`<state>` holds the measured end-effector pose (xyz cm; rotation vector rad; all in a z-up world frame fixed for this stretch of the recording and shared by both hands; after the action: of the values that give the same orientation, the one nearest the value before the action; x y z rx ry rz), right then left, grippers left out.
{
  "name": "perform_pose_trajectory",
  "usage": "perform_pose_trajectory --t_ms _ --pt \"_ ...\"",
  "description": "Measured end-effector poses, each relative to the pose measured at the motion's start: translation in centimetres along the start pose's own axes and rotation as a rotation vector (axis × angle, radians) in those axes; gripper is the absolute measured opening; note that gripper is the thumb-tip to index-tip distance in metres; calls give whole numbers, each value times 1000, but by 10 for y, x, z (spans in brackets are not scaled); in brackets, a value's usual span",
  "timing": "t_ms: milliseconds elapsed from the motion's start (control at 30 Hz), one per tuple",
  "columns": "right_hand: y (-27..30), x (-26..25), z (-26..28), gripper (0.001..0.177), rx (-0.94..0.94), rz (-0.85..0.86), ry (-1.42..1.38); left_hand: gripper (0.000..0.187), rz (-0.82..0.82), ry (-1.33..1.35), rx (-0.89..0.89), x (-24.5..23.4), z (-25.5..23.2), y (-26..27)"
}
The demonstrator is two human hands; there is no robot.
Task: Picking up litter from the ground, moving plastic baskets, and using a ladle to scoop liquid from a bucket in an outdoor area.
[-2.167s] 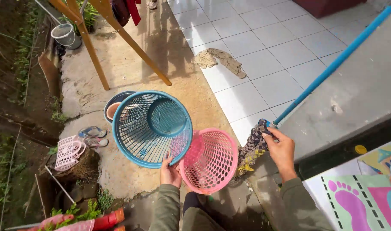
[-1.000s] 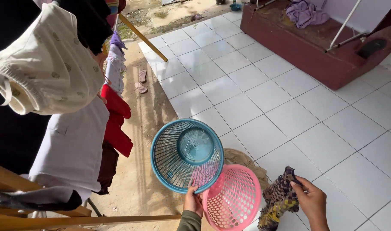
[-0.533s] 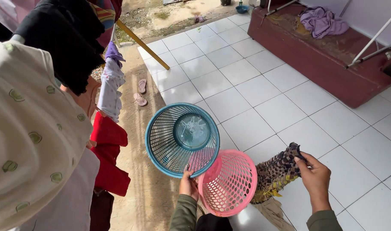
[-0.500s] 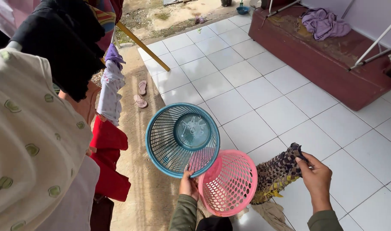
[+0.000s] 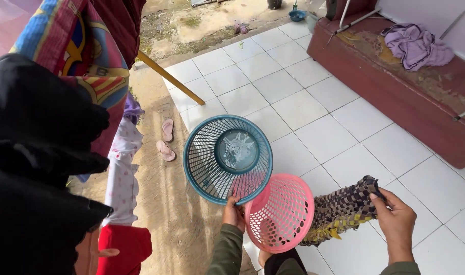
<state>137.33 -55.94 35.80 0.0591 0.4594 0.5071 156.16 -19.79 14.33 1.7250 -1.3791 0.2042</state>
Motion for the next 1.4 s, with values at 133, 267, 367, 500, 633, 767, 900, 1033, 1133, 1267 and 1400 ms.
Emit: perform_pose_trajectory --t_ms 133,267,367,500,633,767,900,1033,1133,1267,1400 --pt "-65 81 61 34 23 34 5 48 41 14 31 75 -35 -85" --pt "-153 165 101 36 120 71 116 65 -16 -18 9 142 -80 -137" --pt "-210 225 147 37 97 106 144 65 -99 -8 -41 183 -107 -192" --pt "-264 291 209 36 37 141 123 63 -102 13 -6 221 -138 -255" --pt "-331 362 259 36 -16 125 103 66 -114 -4 42 255 -169 -345" --pt "-380 427 311 36 -108 117 90 63 -156 0 -36 308 -204 -422" --pt "-420 493 383 34 -130 83 89 54 -117 27 -15 365 -248 -515" --pt "-465 561 450 34 -193 69 77 47 -149 52 -44 414 -296 -593" --pt "-519 615 471 32 -273 72 109 38 -161 63 -83 433 -314 -657" --pt "-567 687 518 33 -297 81 126 38 -162 96 -63 456 -339 -742" --pt "-615 771 559 31 -327 145 149 35 -243 173 21 474 -374 -827"
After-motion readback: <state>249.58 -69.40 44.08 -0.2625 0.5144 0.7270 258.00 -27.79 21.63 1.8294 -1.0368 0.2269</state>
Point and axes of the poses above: each hand's wrist, its own y-axis away from the middle knuckle, its own x-axis out of the palm, z = x × y, the point moved 5 cm from there along -y, towards the middle knuckle, and after that the axes turned 11 degrees about x, right-handed, at the moved point
